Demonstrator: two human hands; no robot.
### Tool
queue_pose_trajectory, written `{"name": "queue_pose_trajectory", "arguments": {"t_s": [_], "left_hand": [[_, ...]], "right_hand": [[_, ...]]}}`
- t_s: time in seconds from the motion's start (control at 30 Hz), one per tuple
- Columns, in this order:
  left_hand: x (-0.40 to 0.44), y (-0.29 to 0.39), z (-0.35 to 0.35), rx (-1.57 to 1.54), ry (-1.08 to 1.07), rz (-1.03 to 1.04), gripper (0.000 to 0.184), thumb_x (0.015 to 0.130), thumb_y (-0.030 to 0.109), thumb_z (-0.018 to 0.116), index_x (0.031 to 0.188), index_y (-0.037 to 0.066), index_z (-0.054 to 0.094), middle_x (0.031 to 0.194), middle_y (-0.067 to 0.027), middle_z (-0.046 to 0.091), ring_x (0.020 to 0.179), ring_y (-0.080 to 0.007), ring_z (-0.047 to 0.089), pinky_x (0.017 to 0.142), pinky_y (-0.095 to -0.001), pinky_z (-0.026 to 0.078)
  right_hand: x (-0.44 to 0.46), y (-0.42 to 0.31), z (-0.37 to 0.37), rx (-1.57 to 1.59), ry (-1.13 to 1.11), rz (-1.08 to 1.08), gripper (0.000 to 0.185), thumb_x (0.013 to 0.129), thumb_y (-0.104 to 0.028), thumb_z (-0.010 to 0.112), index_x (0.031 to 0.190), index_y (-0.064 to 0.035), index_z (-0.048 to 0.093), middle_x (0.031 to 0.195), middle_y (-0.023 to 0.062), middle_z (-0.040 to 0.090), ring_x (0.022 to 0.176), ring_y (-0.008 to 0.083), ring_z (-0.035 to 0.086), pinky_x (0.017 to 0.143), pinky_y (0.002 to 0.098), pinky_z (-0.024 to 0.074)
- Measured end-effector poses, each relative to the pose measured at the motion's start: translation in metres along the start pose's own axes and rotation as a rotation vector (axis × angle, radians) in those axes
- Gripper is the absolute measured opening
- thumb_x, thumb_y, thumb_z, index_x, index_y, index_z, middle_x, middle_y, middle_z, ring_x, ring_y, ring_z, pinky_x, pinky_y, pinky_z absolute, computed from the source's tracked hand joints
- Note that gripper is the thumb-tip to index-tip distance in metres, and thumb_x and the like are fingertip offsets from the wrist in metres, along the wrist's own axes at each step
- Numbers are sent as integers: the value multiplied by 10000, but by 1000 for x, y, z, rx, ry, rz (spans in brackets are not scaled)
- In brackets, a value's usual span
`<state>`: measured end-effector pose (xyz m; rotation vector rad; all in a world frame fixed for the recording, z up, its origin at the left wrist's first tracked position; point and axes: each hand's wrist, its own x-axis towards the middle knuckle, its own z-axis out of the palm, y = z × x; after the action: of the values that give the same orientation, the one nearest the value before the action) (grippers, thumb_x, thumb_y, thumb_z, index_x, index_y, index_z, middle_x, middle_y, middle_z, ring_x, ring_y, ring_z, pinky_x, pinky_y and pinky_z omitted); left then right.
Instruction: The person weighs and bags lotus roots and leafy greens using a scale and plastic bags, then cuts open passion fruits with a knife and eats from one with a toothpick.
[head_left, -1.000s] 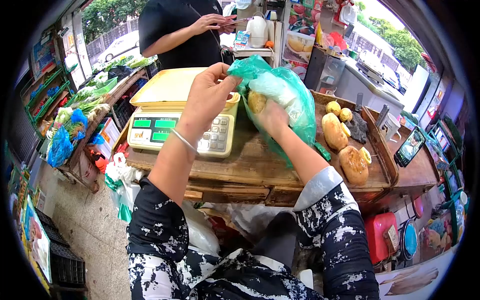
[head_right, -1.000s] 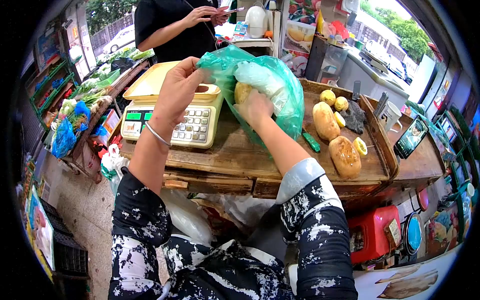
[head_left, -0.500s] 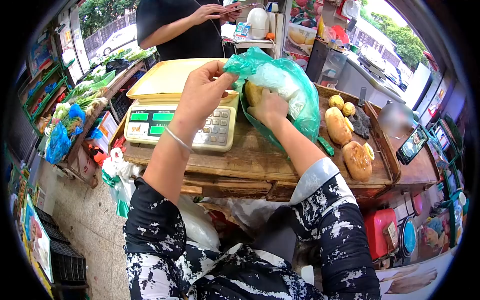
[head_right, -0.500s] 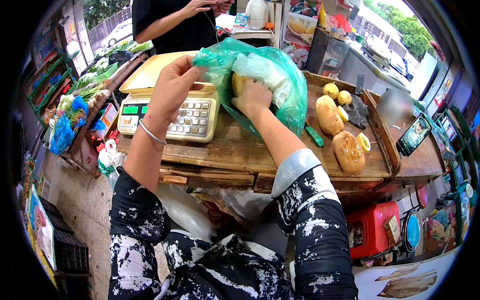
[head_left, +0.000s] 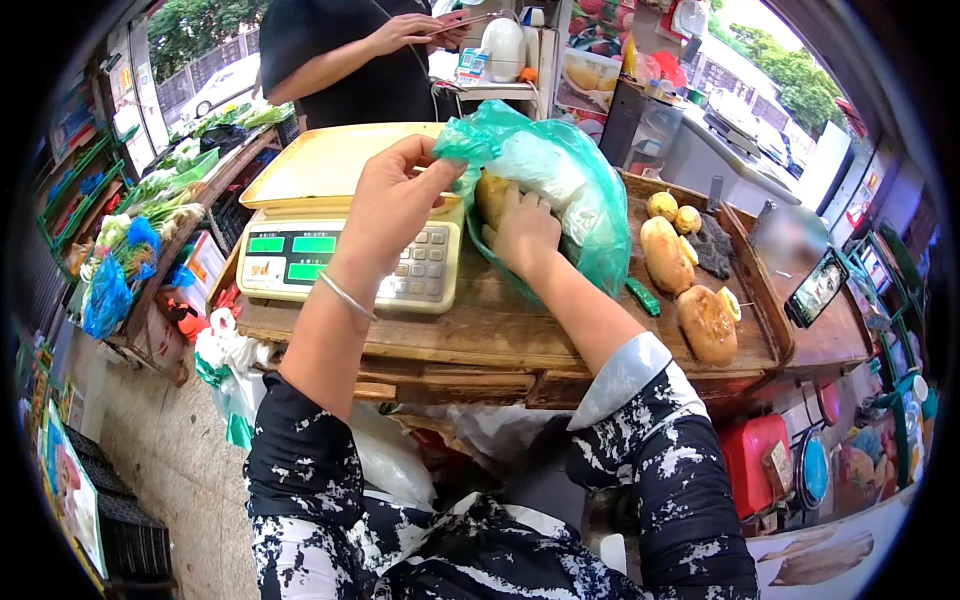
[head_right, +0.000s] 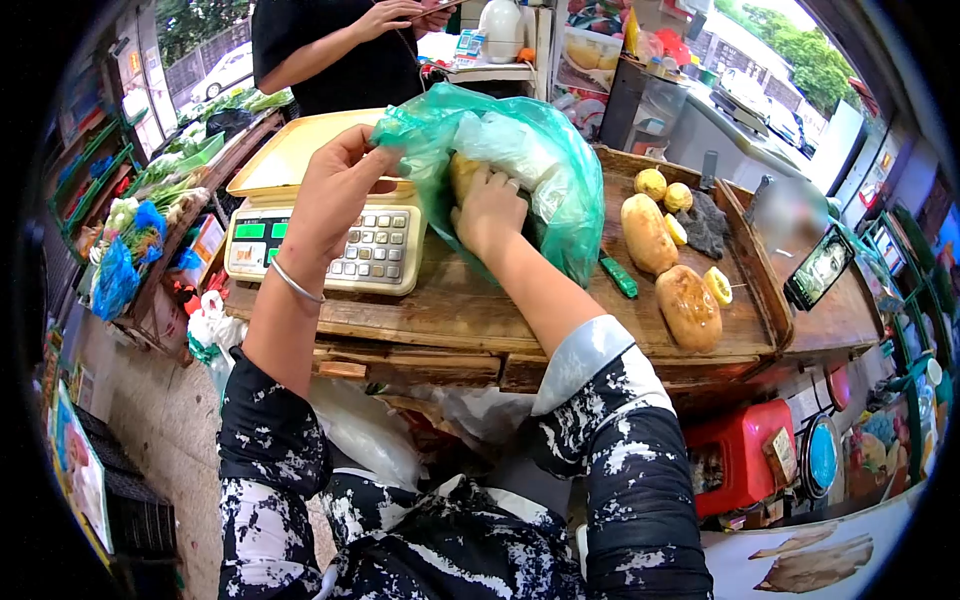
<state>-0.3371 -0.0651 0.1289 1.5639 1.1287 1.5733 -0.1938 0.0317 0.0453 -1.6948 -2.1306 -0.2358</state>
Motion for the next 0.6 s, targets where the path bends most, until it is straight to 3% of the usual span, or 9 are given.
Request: {"name": "queue_pose_trajectory", "arguments": {"t_s": [0.13, 0.2, 0.27, 0.3, 0.33, 0.4, 0.47, 0.6], "left_hand": [[1, -4, 7, -59, 19, 39, 173, 833, 213, 656, 880, 49, 627, 756, 17, 564, 677, -49, 490, 609, -202, 431], [-1, 0, 9, -36, -3, 19, 205, 830, 189, 655, 950, 30, 608, 839, -16, 589, 740, -74, 535, 669, -225, 465], [-6, 4, 14, -1, 81, 148, 311, 816, 175, 659, 1059, 5, 564, 1010, -86, 582, 884, -145, 574, 754, -273, 493], [-9, 4, 12, 91, 89, 151, 411, 795, 153, 668, 1142, -7, 516, 1168, -138, 520, 1062, -230, 533, 817, -312, 497], [-12, 6, 12, 87, 74, 154, 411, 795, 153, 668, 1142, -7, 516, 1168, -138, 520, 1062, -230, 533, 817, -312, 497], [-23, 10, 15, 219, 158, 232, 436, 782, 136, 674, 1161, -2, 508, 1201, -145, 499, 1135, -255, 480, 807, -313, 503], [-31, 12, 15, 190, 126, 207, 426, 782, 124, 669, 1158, 2, 508, 1203, -135, 504, 1149, -262, 467, 818, -317, 497], [-43, 9, 9, 142, 90, 179, 381, 792, 131, 660, 1128, 13, 525, 1180, -123, 521, 1140, -247, 470, 837, -306, 475]], "right_hand": [[0, 2, 1, 44, 21, -41, 792, 747, -408, 675, 1318, 18, 330, 1143, 222, 492, 1070, 379, 500, 829, 428, 485], [3, 1, 2, 55, 29, -30, 757, 738, -397, 687, 1284, 17, 365, 1140, 214, 496, 1078, 373, 497, 823, 424, 489], [8, -4, 2, -6, -7, -11, 706, 726, -384, 700, 1232, 11, 408, 1132, 202, 501, 1082, 355, 501, 819, 410, 494], [11, -7, 1, 20, -25, 9, 663, 715, -375, 710, 1188, 1, 438, 1136, 189, 505, 1077, 335, 506, 813, 392, 498], [12, -8, 6, 14, 19, 8, 585, 708, -359, 716, 1118, -1, 502, 1138, 180, 506, 1076, 320, 506, 802, 380, 504], [26, -7, 34, -76, 114, -18, 486, 748, -275, 648, 1129, -7, 510, 1073, 162, 534, 1015, 319, 516, 666, 425, 517], [47, 1, 72, 152, 210, -88, 402, 784, -254, 579, 1117, -32, 534, 1082, 174, 546, 970, 339, 509, 554, 453, 503], [58, 0, 94, 546, 220, 41, 450, 799, -266, 571, 1174, -29, 500, 1137, 164, 527, 1031, 335, 491, 559, 455, 511]]}}
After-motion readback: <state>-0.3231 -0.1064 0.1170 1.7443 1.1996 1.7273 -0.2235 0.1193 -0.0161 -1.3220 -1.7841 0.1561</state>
